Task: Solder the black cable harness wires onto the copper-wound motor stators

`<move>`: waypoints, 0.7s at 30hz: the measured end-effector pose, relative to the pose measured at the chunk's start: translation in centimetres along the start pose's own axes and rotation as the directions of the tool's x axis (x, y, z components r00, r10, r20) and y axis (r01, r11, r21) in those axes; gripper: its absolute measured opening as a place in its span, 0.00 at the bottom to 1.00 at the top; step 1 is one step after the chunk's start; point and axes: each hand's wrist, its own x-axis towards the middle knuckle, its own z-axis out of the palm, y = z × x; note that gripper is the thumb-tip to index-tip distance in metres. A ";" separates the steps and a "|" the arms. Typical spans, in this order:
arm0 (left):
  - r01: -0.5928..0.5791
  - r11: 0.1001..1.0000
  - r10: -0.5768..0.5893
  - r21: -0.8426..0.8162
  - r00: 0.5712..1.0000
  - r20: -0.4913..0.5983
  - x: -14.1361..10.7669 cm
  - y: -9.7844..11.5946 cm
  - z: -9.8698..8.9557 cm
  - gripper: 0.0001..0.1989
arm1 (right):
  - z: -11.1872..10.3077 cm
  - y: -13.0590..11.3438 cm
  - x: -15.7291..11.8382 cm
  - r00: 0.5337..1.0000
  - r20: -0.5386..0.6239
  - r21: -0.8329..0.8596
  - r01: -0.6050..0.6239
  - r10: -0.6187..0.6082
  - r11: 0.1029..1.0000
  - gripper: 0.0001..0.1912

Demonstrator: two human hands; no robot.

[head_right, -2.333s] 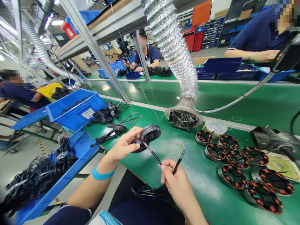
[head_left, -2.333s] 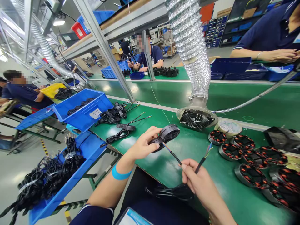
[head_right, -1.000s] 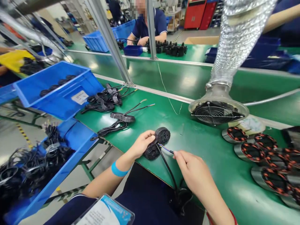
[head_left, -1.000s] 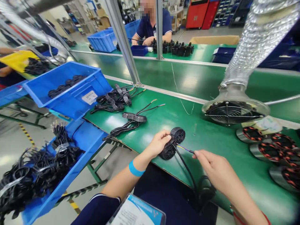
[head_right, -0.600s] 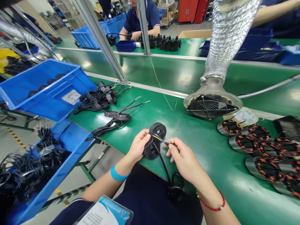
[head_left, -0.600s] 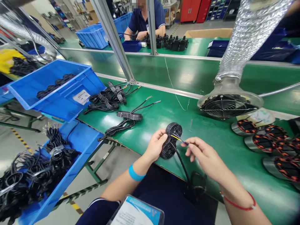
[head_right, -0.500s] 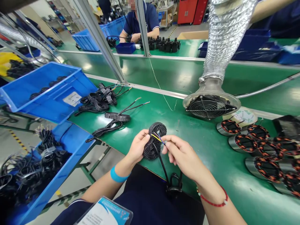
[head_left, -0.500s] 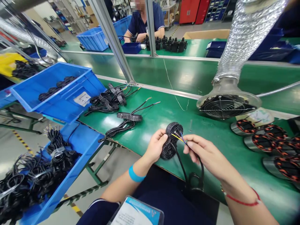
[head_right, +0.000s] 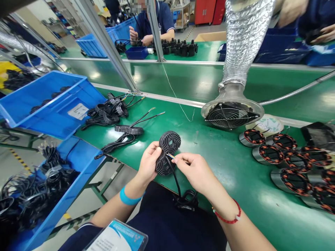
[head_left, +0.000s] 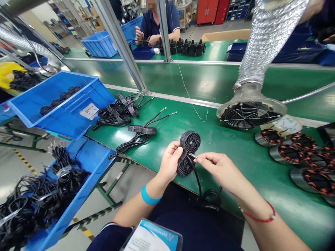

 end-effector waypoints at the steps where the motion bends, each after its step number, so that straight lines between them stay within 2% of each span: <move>1: -0.002 1.000 0.002 0.006 1.000 0.002 0.0 -0.1 0.0 0.11 | 0.2 0.2 0.0 1.000 0.007 -0.004 -0.009 0.009 1.000 0.17; 4: -0.014 1.000 0.014 0.017 1.000 0.017 0.0 -0.2 0.0 0.11 | 0.5 0.4 0.0 1.000 0.002 -0.030 -0.025 0.025 0.999 0.16; 7: -0.069 0.995 0.065 0.070 0.996 0.058 0.0 -0.1 -0.3 0.10 | 0.6 0.0 -0.2 0.999 -0.042 -0.129 -0.026 0.021 0.991 0.15; 11: -0.222 0.923 0.174 0.314 0.970 0.172 0.0 0.7 -0.6 0.08 | 0.8 -0.7 -0.2 0.997 -0.077 -0.235 -0.021 0.003 0.972 0.14; 14: -0.356 0.787 0.222 0.504 0.925 0.308 0.1 1.5 -0.8 0.07 | 1.0 -0.4 0.4 0.998 -0.048 -0.171 0.032 -0.040 0.985 0.15; 16: -0.409 0.739 0.225 0.535 0.899 0.375 0.3 1.8 -0.9 0.08 | 1.3 0.3 0.7 0.997 -0.057 -0.129 0.049 -0.057 0.990 0.12; 18: -0.401 0.756 0.201 0.518 0.894 0.400 0.6 1.7 -1.0 0.11 | 1.8 1.1 0.8 0.992 -0.110 -0.042 0.064 -0.069 0.997 0.08; 21: -0.324 0.811 0.113 0.487 0.903 0.414 0.9 1.4 -1.0 0.09 | 2.6 2.4 0.6 0.978 -0.190 0.097 0.107 -0.087 0.990 0.12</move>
